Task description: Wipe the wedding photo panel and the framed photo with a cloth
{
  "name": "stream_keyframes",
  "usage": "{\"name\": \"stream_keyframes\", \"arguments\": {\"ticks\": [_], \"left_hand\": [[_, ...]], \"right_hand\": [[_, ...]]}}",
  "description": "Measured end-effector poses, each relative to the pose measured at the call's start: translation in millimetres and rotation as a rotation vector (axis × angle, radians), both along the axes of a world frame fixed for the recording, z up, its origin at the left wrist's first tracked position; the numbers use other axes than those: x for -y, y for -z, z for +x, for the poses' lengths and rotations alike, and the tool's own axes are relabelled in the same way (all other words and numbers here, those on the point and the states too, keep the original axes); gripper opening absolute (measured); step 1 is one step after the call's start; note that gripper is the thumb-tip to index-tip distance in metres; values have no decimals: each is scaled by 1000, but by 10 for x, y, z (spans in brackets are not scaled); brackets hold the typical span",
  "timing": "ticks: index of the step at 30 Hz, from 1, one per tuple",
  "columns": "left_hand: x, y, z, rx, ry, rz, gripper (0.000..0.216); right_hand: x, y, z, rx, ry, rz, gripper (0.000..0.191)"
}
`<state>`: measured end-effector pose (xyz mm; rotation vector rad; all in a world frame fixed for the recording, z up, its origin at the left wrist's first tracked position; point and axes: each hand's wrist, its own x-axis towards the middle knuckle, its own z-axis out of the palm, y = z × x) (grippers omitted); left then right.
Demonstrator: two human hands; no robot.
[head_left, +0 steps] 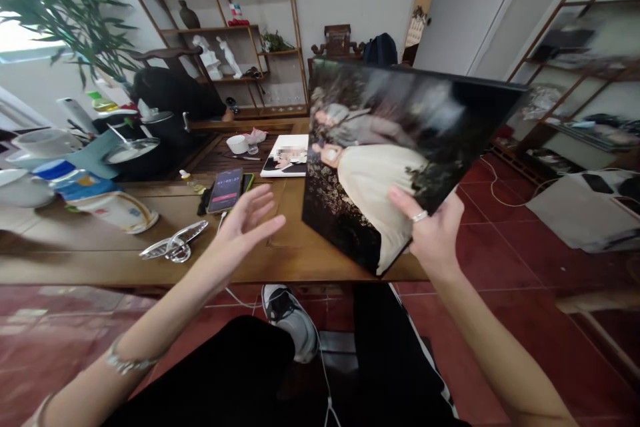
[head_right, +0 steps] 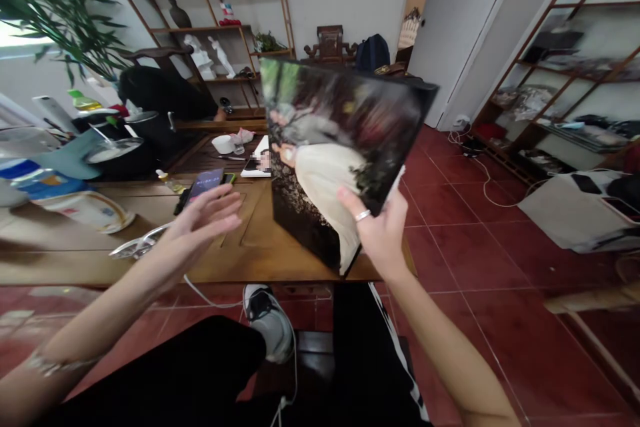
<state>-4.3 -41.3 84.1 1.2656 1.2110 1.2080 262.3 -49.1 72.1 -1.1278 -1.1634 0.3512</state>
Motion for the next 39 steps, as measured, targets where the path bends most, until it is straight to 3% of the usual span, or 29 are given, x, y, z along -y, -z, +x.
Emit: {"name": "stream_keyframes", "arguments": {"ticks": [1, 4, 7, 11, 14, 16, 18, 20, 23, 24, 28, 30, 32, 33, 35, 39], "left_hand": [[-32, 129, -24, -19, 19, -60, 58], [-39, 434, -61, 180, 278, -227, 44], [37, 557, -2, 413, 462, -239, 48], [125, 595, 142, 476, 453, -300, 50], [185, 650, 96, 465, 379, -379, 40], [251, 698, -49, 492, 327, -420, 31], [337, 733, -234, 540, 248, -447, 23], [429, 744, -388, 585, 139, -461, 21], [537, 726, -467, 633, -52, -497, 30], [558, 720, -458, 650, -112, -508, 34], [587, 745, -389, 702, -249, -546, 41], [605, 774, -388, 704, -257, -558, 45], [642, 789, -406, 704, -261, -560, 47], [665, 786, -416, 706, -272, -563, 47], [712, 762, -427, 710, -308, -575, 47], [760, 713, -409, 693, -406, -580, 46]], "right_hand": [[-62, -24, 14, -145, -30, -9, 22], [-254, 38, 66, -473, -138, -159, 30], [-364, 213, 67, -625, -264, -331, 27], [-339, 346, -87, -624, -393, -430, 25], [-279, 305, -129, -575, -458, -461, 30], [-244, 240, -15, -526, -426, -436, 37], [-208, 159, 205, -357, -301, -339, 41], [-170, 71, 457, -25, -99, -208, 39], [-129, -37, 680, 627, 110, -53, 9], [-122, -50, 684, 837, 102, -19, 5], [-121, 48, 444, 1442, -121, -38, 32], [-120, 114, 306, 1568, -232, -167, 31], [-113, 95, 218, 1595, -413, -300, 17], [-115, 41, 187, 1573, -509, -345, 11], [-165, -132, 123, 1490, -610, -371, 21], [-627, -390, -156, 1424, -425, -269, 26]]}}
